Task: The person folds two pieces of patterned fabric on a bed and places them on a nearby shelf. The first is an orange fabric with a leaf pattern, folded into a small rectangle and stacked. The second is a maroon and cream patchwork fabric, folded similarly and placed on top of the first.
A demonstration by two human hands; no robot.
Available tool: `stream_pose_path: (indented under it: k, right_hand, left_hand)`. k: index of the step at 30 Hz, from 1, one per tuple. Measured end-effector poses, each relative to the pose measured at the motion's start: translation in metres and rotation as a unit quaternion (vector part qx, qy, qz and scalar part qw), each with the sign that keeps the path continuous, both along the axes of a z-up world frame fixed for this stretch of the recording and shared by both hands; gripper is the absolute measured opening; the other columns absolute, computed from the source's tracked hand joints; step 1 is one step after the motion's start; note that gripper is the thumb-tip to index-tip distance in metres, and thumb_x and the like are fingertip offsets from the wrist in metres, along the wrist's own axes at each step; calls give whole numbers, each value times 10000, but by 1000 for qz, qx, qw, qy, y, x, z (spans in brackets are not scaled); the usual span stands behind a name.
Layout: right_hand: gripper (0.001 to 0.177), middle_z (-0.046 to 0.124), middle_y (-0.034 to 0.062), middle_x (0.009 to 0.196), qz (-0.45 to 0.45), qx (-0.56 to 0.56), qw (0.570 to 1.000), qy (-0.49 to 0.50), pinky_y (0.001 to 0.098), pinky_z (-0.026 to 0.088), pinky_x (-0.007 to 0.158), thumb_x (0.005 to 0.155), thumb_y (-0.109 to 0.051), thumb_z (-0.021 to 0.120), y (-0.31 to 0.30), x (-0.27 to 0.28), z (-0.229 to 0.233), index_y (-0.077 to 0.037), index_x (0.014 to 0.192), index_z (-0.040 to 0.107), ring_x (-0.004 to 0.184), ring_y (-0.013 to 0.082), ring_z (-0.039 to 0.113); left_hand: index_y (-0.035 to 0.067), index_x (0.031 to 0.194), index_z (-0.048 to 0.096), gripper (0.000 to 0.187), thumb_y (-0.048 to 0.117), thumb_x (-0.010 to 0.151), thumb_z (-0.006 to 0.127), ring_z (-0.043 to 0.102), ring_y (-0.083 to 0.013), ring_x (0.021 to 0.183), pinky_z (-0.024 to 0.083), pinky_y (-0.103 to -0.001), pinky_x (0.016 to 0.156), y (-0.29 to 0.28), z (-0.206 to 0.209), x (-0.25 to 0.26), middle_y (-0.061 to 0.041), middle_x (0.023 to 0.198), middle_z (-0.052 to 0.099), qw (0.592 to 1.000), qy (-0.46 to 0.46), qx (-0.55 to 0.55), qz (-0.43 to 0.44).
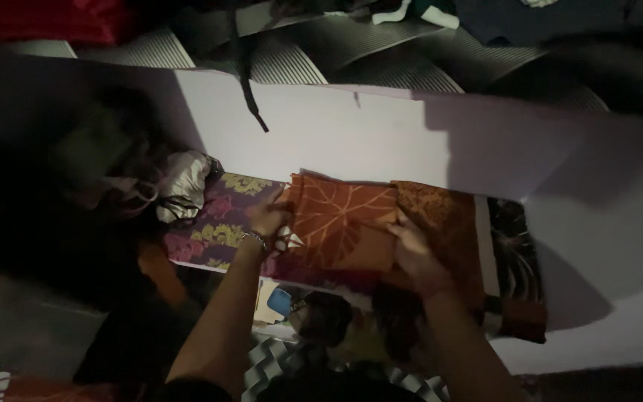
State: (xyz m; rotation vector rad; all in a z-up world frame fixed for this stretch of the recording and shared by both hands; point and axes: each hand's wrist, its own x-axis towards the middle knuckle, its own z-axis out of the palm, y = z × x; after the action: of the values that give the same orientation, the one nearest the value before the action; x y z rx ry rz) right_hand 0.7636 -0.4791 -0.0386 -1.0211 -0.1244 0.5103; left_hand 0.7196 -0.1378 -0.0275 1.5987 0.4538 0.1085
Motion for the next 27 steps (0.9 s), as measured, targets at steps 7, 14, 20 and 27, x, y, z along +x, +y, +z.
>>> stream_pose_path:
  k: [7,14,20,27]
  right_hand:
    - [746,518,123,1512,-97,-108,989,-19,402,489,1068,930,0,576,12,4,7,-128,1615,309,1315,265,557]
    - [782,519,136,1520,-85,-308,937,-141,415,502,1096,961,-146,649,16,14,7,-137,1622,232,1333,264,571]
    - [789,135,185,1682,-146,-674,621,-373,574,168,1211,1001,-466,498,44,9,28,-112,1626,171,1522,436,136]
    - [694,121,176,1694,-92,-720,518,-453,634,59,1228,1042,-606,273,81,3,34,-212,1614,271,1556,443,62]
  left_hand:
    - [180,1439,585,736,-157,788,645,735,-204,1065,634,-293,816,-4,-2,-7,-128,1332,681,989,-110,-88,46]
    - [121,1372,647,555,-56,846,666,725,-236,1041,615,-331,816,-6,3,11,-151,1286,712,981,-164,85,51]
    - [167,1373,653,382,221,995,637,624,-291,1259,528,-433,1067,-36,42,-5,-134,1397,640,877,-72,467,88]
    - [246,1634,51,647,528,1058,138,-16,-236,1562,-33,-526,1251,-85,80,1,-48,1710,-2,608,37,757,-235]
